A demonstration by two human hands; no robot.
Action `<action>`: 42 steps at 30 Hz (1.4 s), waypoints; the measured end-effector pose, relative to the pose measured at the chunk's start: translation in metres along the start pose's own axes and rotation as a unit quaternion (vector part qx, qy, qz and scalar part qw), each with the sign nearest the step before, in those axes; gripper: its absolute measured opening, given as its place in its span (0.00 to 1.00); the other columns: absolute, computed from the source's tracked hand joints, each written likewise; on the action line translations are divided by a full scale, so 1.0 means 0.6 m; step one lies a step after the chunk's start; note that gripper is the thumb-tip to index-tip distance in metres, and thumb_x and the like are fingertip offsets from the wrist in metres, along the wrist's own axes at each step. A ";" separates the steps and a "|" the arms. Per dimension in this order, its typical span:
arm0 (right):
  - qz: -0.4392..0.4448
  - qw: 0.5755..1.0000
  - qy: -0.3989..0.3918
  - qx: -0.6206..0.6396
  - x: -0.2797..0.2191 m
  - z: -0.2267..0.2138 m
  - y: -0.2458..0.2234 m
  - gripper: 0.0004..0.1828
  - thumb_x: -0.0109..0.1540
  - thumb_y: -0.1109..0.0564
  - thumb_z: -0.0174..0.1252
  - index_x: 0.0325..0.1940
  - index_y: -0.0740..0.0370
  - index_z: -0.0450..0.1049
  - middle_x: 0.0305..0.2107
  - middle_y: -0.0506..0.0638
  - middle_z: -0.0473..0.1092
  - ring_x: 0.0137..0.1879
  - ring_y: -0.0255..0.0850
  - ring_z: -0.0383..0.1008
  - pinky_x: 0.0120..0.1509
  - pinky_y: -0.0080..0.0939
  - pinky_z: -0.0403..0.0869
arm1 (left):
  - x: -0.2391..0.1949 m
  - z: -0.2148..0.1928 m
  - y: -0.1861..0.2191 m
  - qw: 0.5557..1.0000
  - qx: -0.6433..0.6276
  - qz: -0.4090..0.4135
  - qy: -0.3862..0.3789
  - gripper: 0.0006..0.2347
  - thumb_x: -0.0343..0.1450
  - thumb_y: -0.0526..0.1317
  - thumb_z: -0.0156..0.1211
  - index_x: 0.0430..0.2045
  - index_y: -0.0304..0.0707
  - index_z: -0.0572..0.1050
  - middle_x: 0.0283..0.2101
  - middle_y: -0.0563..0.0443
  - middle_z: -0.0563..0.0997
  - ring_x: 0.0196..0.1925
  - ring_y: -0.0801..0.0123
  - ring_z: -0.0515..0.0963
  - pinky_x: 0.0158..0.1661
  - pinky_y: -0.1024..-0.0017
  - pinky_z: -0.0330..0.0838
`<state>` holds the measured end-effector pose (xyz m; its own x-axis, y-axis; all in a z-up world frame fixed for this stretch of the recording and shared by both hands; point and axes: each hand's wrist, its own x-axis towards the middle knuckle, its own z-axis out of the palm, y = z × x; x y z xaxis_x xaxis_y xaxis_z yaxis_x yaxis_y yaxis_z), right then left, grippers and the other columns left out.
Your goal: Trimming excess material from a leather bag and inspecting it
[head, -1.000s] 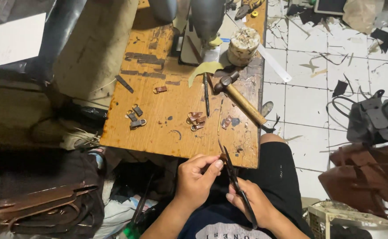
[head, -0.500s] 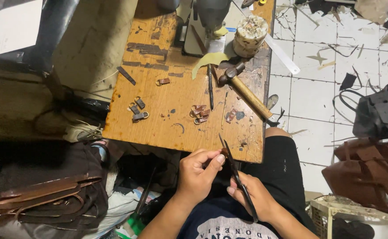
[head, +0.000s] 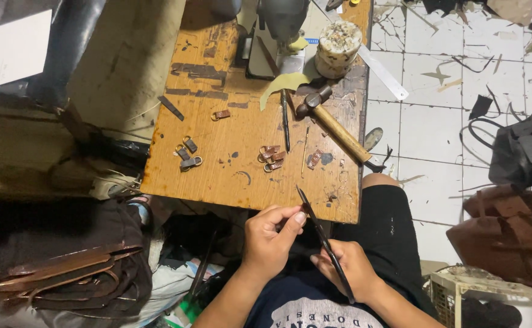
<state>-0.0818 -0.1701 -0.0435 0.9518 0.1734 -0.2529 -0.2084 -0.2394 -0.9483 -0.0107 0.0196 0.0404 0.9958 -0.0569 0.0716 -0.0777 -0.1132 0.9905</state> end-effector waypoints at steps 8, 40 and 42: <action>-0.001 0.999 0.027 -0.034 0.010 -0.002 0.010 0.23 0.62 0.49 0.63 0.19 0.53 0.61 0.14 0.39 0.60 0.23 0.30 0.57 0.28 0.36 0.58 | 0.016 0.003 -0.052 0.997 -0.035 -0.069 0.016 0.12 0.69 0.37 0.66 0.44 0.31 0.81 0.31 0.49 0.82 0.26 0.71 0.85 0.30 0.78 0.81; 0.032 0.985 0.161 -0.057 0.002 -0.025 -0.009 0.15 0.58 0.52 0.66 0.18 0.55 0.72 0.12 0.41 0.66 0.23 0.31 0.65 0.31 0.35 0.66 | 0.179 -0.073 0.041 0.960 0.225 -0.166 -0.029 0.08 0.75 0.38 0.59 0.47 0.45 0.77 0.36 0.55 0.83 0.27 0.76 0.78 0.24 0.84 0.75; 0.113 0.971 0.209 0.023 0.001 -0.032 -0.046 0.10 0.57 0.52 0.66 0.27 0.59 0.83 0.13 0.46 0.72 0.21 0.34 0.70 0.29 0.35 0.71 | 0.125 -0.057 0.011 0.992 0.085 -0.021 -0.093 0.11 0.67 0.35 0.68 0.42 0.44 0.78 0.40 0.50 0.88 0.43 0.73 0.86 0.44 0.77 0.79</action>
<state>-0.0709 -0.1818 -0.0139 0.8871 -0.2839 -0.3639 -0.4224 -0.1817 -0.8880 0.0654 0.0488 0.0561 0.9733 -0.2292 -0.0086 -0.0587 -0.2850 0.9567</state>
